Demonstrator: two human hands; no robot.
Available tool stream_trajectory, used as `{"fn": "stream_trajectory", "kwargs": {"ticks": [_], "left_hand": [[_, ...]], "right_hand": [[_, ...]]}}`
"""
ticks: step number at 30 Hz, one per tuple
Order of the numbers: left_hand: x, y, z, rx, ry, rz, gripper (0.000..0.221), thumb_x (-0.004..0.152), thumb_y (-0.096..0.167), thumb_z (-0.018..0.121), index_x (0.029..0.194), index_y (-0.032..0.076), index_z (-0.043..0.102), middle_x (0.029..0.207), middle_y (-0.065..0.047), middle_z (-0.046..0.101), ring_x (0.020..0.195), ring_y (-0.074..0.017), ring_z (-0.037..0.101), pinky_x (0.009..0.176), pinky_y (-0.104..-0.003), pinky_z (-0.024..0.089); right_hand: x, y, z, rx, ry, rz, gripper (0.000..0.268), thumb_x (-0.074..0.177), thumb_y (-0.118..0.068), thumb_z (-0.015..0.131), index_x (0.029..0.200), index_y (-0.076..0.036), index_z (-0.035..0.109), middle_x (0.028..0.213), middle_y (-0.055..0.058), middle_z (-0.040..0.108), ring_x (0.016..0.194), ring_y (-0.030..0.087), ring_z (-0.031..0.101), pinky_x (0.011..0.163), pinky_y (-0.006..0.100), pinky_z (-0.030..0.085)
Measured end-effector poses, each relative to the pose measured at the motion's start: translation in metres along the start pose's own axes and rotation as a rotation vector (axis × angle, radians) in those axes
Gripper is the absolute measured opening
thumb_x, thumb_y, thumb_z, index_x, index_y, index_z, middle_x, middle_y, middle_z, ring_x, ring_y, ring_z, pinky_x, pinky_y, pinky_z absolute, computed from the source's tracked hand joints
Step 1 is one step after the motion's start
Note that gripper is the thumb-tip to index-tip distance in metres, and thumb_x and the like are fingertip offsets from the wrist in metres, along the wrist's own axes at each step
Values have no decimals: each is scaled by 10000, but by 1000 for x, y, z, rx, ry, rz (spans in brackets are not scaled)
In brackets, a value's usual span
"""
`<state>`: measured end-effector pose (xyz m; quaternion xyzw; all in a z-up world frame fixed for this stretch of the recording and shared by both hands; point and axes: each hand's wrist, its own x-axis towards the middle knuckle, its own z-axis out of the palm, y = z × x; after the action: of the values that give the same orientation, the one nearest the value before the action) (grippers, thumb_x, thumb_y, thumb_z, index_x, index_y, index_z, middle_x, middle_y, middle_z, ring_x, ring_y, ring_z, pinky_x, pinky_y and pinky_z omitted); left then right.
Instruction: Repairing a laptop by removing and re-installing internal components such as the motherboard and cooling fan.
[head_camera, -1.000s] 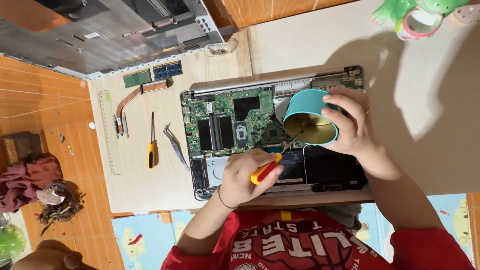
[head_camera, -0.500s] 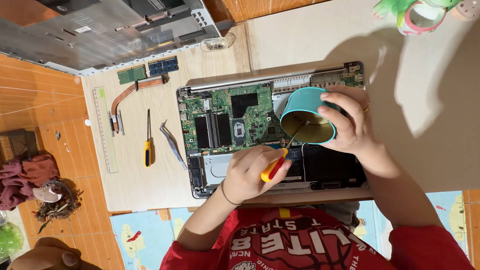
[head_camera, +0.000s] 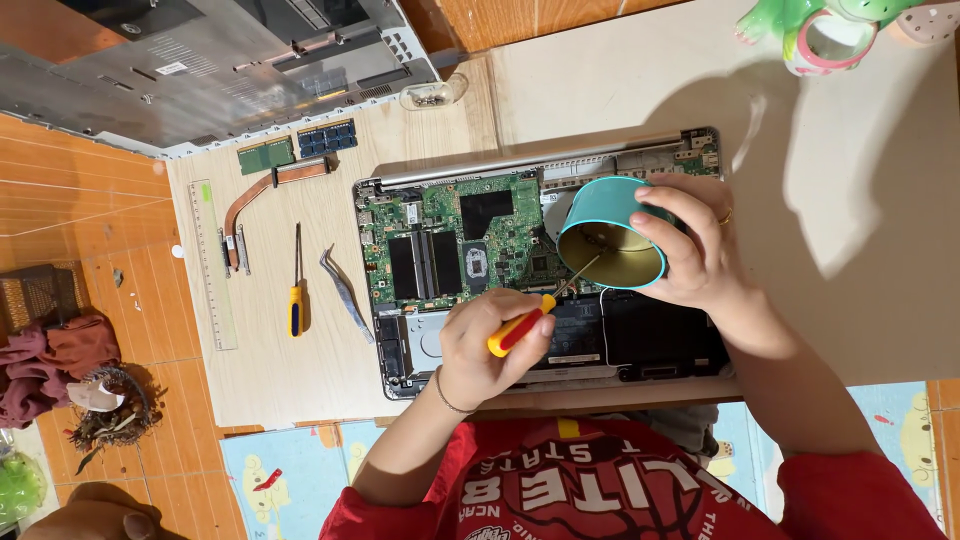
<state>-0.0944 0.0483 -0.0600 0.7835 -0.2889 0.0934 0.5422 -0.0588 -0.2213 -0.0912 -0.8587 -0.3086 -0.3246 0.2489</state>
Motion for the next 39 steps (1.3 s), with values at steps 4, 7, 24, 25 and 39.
{"fn": "stream_trajectory", "kwargs": {"ticks": [4,7,24,25,39], "left_hand": [[-8,0,1,-21,58,-62,237,968,125,777,1107,3,629,953,-132,730,779,-204,733,672,-282,581],[-15,-5,3,-93,92,-247,206,975,137,767,1096,14,653,936,-114,746,746,-158,718,665,-258,564],[-22,-13,11,-370,178,-471,180,1028,143,687,1111,-5,625,814,-74,731,681,-104,711,625,-224,570],[-22,-15,11,-371,177,-469,180,1028,143,687,1111,-5,625,814,-74,731,681,-104,711,625,-224,570],[-11,-6,9,-160,143,-266,211,1021,164,711,1096,-15,628,936,-101,742,750,-118,744,674,-222,598]], "right_hand": [[-2,1,0,-2,0,-1,779,795,-291,999,1358,-108,493,1361,114,533,1185,360,618,977,481,522],[-1,2,0,1,-2,-2,784,798,-294,998,1366,-108,491,1367,115,530,1190,359,619,984,484,524],[-1,3,-3,-21,3,-20,779,810,-312,993,1377,-107,500,1369,113,536,1193,351,623,964,484,514],[0,3,-3,-23,3,-19,779,810,-312,993,1377,-107,500,1369,113,536,1193,351,623,964,484,514],[-3,3,-3,-15,7,-21,764,789,-303,946,1384,-109,508,1379,118,539,1211,350,620,964,489,510]]}}
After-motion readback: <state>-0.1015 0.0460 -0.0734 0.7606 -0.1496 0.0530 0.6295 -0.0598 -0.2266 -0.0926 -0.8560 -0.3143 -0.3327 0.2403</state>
